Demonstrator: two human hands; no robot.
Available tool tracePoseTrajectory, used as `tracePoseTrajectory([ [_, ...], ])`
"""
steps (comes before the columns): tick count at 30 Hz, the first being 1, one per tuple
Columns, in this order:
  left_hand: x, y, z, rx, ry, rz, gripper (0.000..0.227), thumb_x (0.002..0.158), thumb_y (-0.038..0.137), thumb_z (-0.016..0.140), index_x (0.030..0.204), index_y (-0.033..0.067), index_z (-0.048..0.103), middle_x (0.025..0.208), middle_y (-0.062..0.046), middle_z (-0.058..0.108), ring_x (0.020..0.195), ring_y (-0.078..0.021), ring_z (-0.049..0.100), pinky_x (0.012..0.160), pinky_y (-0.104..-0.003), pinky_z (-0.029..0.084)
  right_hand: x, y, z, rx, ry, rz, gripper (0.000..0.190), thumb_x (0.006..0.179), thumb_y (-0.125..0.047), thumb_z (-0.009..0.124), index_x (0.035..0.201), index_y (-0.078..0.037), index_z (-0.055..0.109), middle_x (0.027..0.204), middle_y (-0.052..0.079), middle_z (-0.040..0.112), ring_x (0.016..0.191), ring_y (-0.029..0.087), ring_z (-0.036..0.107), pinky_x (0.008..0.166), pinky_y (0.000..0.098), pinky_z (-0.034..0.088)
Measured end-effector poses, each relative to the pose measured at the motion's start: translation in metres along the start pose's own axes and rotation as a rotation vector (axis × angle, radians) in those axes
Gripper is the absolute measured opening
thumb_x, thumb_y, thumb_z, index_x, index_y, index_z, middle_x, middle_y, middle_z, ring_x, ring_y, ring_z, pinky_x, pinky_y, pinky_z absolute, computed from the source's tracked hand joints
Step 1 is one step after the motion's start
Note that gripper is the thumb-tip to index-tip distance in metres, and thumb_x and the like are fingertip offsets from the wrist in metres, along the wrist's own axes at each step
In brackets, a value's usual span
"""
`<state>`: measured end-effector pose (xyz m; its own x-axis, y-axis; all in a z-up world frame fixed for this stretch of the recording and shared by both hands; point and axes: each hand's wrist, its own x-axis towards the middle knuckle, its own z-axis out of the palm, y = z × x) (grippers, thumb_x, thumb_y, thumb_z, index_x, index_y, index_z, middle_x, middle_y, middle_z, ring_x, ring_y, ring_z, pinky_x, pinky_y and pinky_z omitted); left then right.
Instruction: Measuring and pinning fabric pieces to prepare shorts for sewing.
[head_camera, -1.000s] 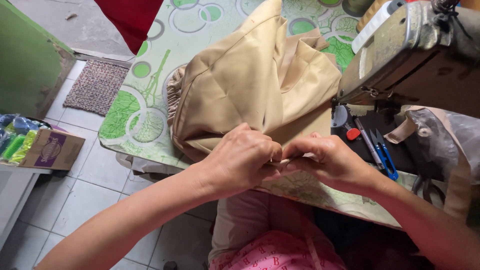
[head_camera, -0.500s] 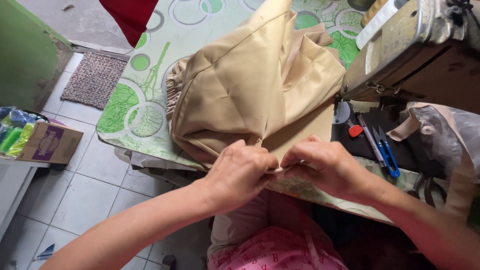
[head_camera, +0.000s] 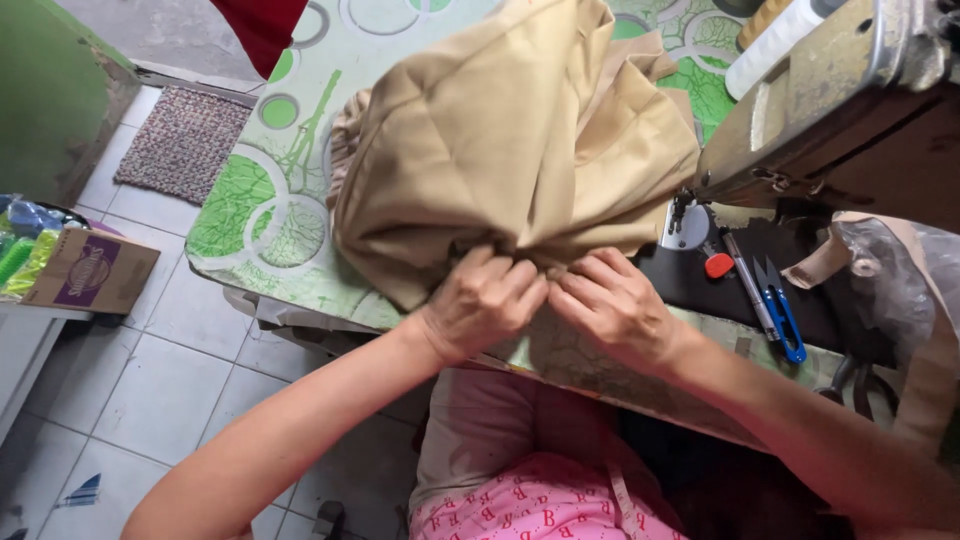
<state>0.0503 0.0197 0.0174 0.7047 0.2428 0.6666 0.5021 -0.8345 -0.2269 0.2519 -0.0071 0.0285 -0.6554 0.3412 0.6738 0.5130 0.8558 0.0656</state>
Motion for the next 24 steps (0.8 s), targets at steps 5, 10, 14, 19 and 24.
tracePoseTrajectory([
  [5, -0.006, 0.010, -0.026, -0.032, 0.046, -0.056, 0.015, 0.094, 0.001, 0.056, 0.081, 0.0012, 0.066, 0.074, -0.013, 0.048, 0.065, -0.0308, 0.052, 0.071, -0.044, 0.049, 0.004, -0.020, -0.003, -0.028, 0.025, 0.001, 0.027, 0.108, -0.013, 0.049, 0.098, 0.001, 0.070, 0.092, 0.018, 0.066, 0.073, 0.031, 0.064, 0.071, 0.0430, 0.056],
  [10, -0.013, 0.023, -0.050, 0.078, -0.027, -0.126, 0.017, 0.096, 0.002, 0.055, 0.097, -0.0010, 0.072, 0.086, -0.015, 0.056, 0.072, -0.0302, 0.057, 0.080, -0.045, 0.051, -0.011, -0.025, -0.004, 0.123, -0.026, 0.089, 0.056, 0.109, -0.044, 0.038, 0.107, 0.003, 0.070, 0.108, 0.022, 0.070, 0.088, 0.036, 0.069, 0.077, 0.0466, 0.056],
  [14, -0.024, 0.030, -0.040, 0.024, 0.018, -0.103, 0.019, 0.095, 0.001, 0.054, 0.096, -0.0052, 0.072, 0.079, -0.019, 0.053, 0.073, -0.0340, 0.058, 0.080, -0.046, 0.053, -0.007, -0.024, -0.008, 0.192, -0.035, 0.138, 0.053, 0.110, -0.039, 0.039, 0.110, 0.004, 0.071, 0.107, 0.022, 0.071, 0.090, 0.038, 0.070, 0.075, 0.0470, 0.056],
  [19, -0.028, 0.034, -0.036, 0.018, 0.038, -0.104, 0.024, 0.097, 0.005, 0.051, 0.096, -0.0052, 0.072, 0.081, -0.020, 0.057, 0.077, -0.0335, 0.060, 0.083, -0.044, 0.054, -0.010, -0.023, -0.005, 0.217, -0.031, 0.166, 0.059, 0.108, -0.046, 0.037, 0.108, 0.003, 0.071, 0.108, 0.019, 0.071, 0.091, 0.037, 0.071, 0.074, 0.0456, 0.056],
  [24, -0.031, 0.037, -0.033, 0.009, 0.028, -0.098, 0.026, 0.097, 0.005, 0.049, 0.097, -0.0067, 0.072, 0.082, -0.021, 0.059, 0.078, -0.0328, 0.061, 0.084, -0.044, 0.054, 0.006, -0.023, -0.014, 0.184, -0.030, 0.165, 0.045, 0.112, -0.024, 0.035, 0.103, 0.001, 0.072, 0.104, 0.018, 0.072, 0.086, 0.036, 0.071, 0.069, 0.0427, 0.055],
])
